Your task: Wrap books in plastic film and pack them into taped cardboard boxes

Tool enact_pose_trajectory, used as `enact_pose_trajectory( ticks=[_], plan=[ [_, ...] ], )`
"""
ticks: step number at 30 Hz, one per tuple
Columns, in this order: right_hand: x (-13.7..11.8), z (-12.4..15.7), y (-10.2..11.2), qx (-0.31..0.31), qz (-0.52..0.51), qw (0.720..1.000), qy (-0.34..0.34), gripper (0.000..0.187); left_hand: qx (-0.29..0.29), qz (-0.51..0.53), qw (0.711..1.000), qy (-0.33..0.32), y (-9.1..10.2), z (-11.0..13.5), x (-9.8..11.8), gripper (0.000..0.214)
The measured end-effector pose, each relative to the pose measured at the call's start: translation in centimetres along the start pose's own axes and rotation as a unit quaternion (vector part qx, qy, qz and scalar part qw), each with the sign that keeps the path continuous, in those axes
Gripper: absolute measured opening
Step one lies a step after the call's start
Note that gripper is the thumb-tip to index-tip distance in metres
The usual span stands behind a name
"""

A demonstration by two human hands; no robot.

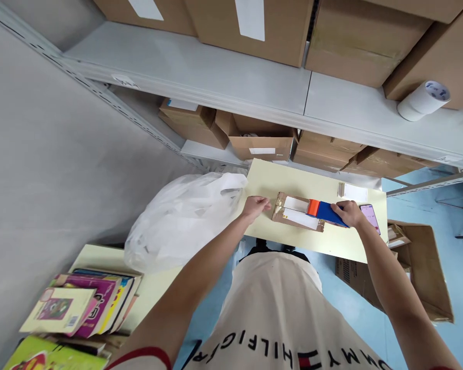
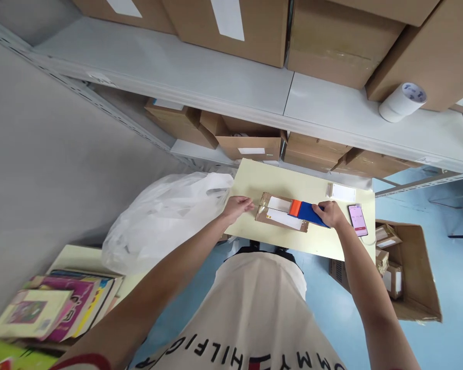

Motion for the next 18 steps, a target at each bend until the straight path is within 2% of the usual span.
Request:
enact_pose_trajectory(
  ticks=[3,10,12,14,16,18],
  plan=[
    [-0.1,-0.1,-0.3,-0.002,0.025,1.000,0.004,0.056,0.002,-0.040,0.999,-0.006,0.1,-0.7,-1.5,0.018],
    [-0.4,0.0,-0.7,-0.004,0.040,0.999,-0.011,0.050,0.063,-0.150,0.984,-0.074,-1.8,-1.0,-2.9,0.015],
    [-0.4,0.2,-0.7,-0.004,0.033,0.999,-0.012,0.050,0.082,-0.167,0.980,-0.072,-2.0,-1.3,-4.0,0.038],
    [-0.4,0.4,-0.7,0.000,0.025,1.000,-0.005,0.051,0.077,-0.165,0.982,-0.052,-2.3,-1.6,-5.5,0.061],
    [-0.4,0.6,-0.7,0.007,0.020,1.000,0.004,0.052,0.057,-0.158,0.985,-0.035,-2.5,-1.8,-6.4,0.065],
    [-0.3,0.7,-0.7,0.007,0.018,1.000,0.010,0.053,0.054,-0.166,0.983,-0.058,-2.3,-1.5,-5.9,0.065]
  ],
)
Point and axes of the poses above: each hand's wrist, its own z-axis away from the middle knuckle, its own y-axis out of the back of the hand, x = y × z, the point moved 5 cm from there along -z, towards the middle knuckle, and after that the axes turned 9 degrees about -z, right-handed, at the moved point
